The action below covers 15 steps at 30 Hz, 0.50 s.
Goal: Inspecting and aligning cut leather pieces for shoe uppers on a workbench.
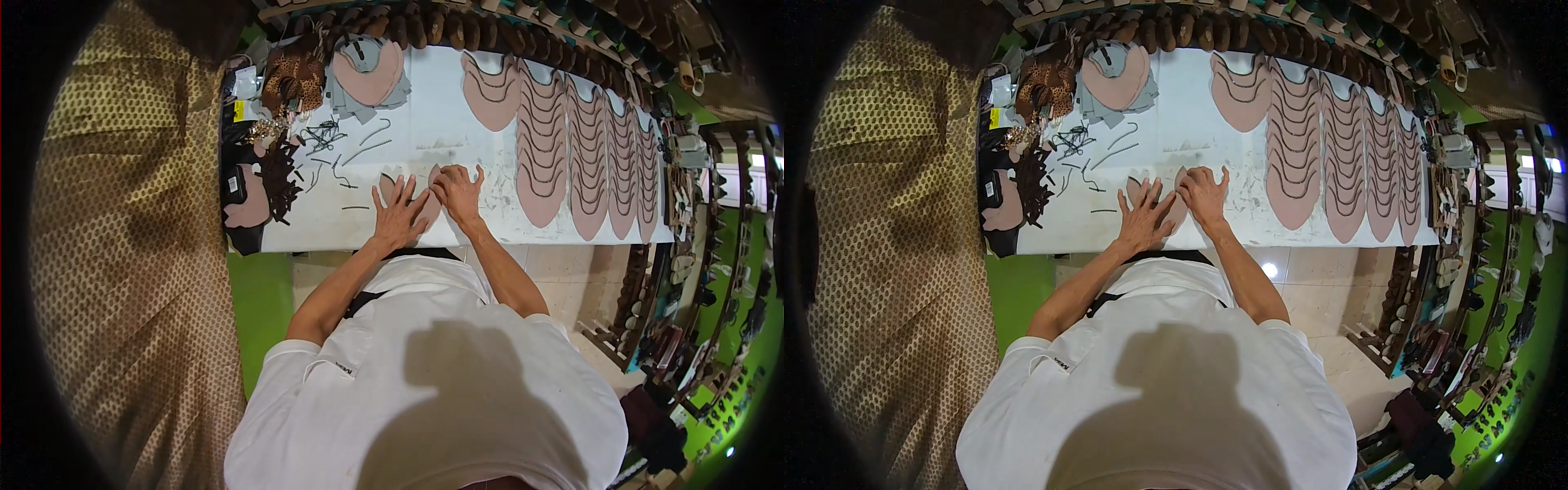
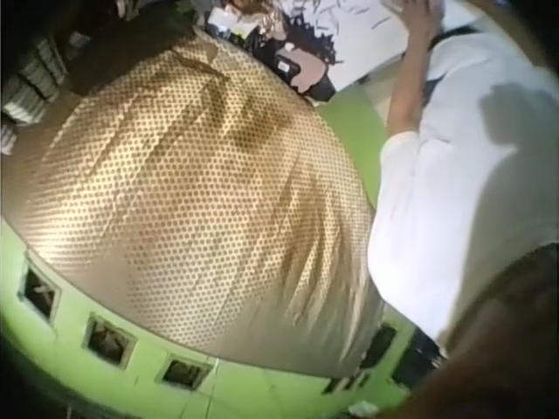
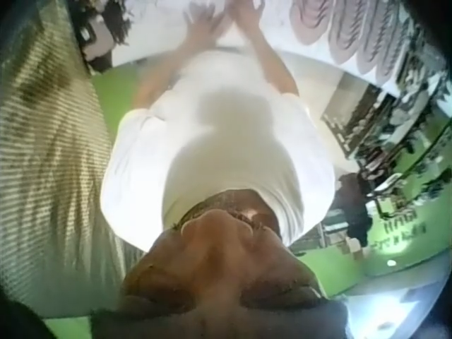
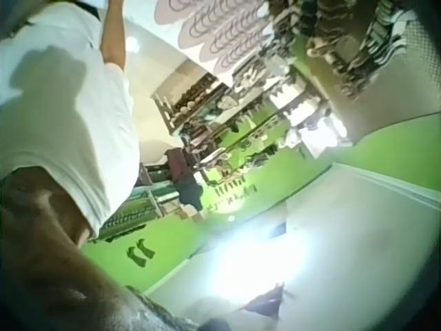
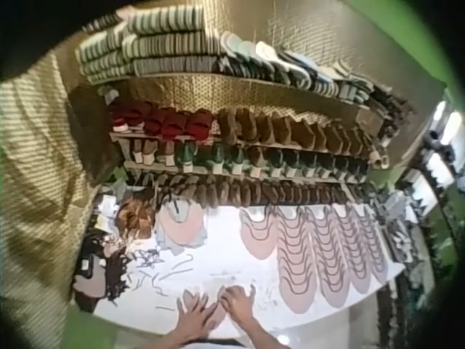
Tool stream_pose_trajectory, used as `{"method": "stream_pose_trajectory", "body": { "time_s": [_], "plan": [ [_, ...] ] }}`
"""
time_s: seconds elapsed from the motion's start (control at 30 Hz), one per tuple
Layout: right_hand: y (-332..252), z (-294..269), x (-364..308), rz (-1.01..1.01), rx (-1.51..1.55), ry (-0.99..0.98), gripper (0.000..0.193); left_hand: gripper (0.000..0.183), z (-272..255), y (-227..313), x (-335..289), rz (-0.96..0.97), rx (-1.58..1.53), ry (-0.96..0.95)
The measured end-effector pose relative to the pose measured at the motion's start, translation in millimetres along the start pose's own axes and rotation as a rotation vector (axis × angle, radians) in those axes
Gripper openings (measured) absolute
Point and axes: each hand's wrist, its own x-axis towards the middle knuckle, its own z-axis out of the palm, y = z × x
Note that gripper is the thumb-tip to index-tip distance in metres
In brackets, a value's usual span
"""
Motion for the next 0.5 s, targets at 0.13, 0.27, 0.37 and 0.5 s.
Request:
{"method": "stream_pose_trajectory", "body": {
  "time_s": [0.13,0.27,0.37,0.5],
  "plan": [
    [1,-3,4,-0.012,-0.018,-0.019,0.015,0.069,5,-5,0,-0.002,0.033,-0.048],
    [4,-3,9,-0.079,-0.024,-0.026,0.014,0.069,8,-5,1,0.026,0.036,-0.018],
    [3,-4,11,-0.083,0.001,-0.038,0.014,0.068,9,-5,0,0.022,0.013,-0.020],
    [4,-3,9,-0.075,0.005,-0.041,0.013,0.068,7,-2,3,0.004,0.015,-0.019]
  ]
}}
